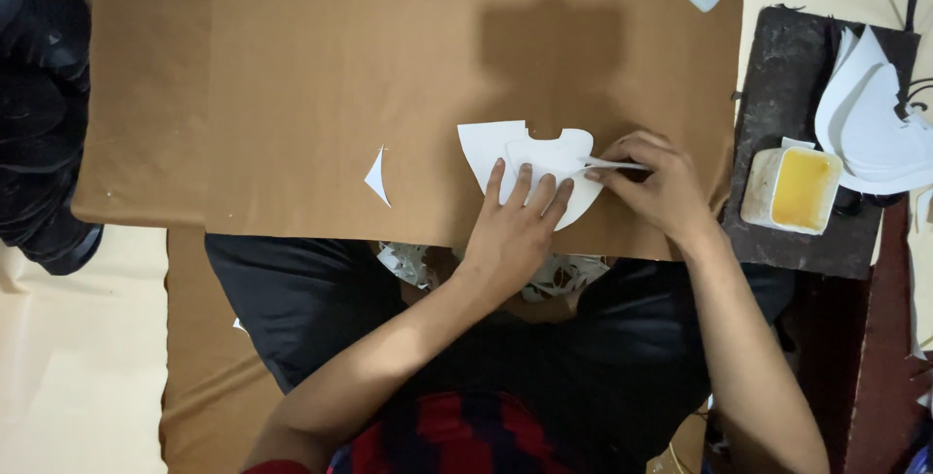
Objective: Applying glue to the edges of white leather cutouts for shoe assembly in a workshop environment.
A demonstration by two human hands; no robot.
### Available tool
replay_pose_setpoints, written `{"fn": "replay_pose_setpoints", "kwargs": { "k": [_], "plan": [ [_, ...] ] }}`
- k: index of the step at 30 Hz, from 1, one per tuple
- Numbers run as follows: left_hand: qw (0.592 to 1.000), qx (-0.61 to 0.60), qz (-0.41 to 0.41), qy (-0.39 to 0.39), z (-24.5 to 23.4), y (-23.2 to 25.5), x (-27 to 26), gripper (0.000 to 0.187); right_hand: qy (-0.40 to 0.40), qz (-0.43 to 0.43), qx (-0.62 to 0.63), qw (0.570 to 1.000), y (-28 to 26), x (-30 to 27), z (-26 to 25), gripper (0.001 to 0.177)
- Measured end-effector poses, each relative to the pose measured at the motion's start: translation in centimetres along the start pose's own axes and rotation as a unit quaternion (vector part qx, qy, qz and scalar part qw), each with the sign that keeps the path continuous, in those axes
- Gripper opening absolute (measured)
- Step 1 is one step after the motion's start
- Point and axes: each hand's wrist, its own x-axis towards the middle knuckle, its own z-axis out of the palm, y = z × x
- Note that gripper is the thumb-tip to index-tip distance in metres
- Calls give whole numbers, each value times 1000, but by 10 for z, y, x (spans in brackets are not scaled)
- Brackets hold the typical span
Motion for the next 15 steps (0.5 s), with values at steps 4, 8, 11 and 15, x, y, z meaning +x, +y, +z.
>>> {"fn": "replay_pose_setpoints", "kwargs": {
  "k": [4, 8, 11, 15],
  "plan": [
    [1000, -9, -2, -8, -5, 1, 5, 53, -9, -35, -57, 998, -8, 12, -11, 21],
    [1000, -7, 2, -10, -8, 3, 13, 47, -28, -37, -112, 993, -8, 22, -13, 28],
    [999, -28, -6, 32, -3, 6, 18, 39, -52, -21, -134, 989, -9, 27, -13, 24],
    [997, -18, -10, 68, 22, 3, 28, 33, -70, -11, -160, 985, -8, 29, -17, 20]
  ]
}}
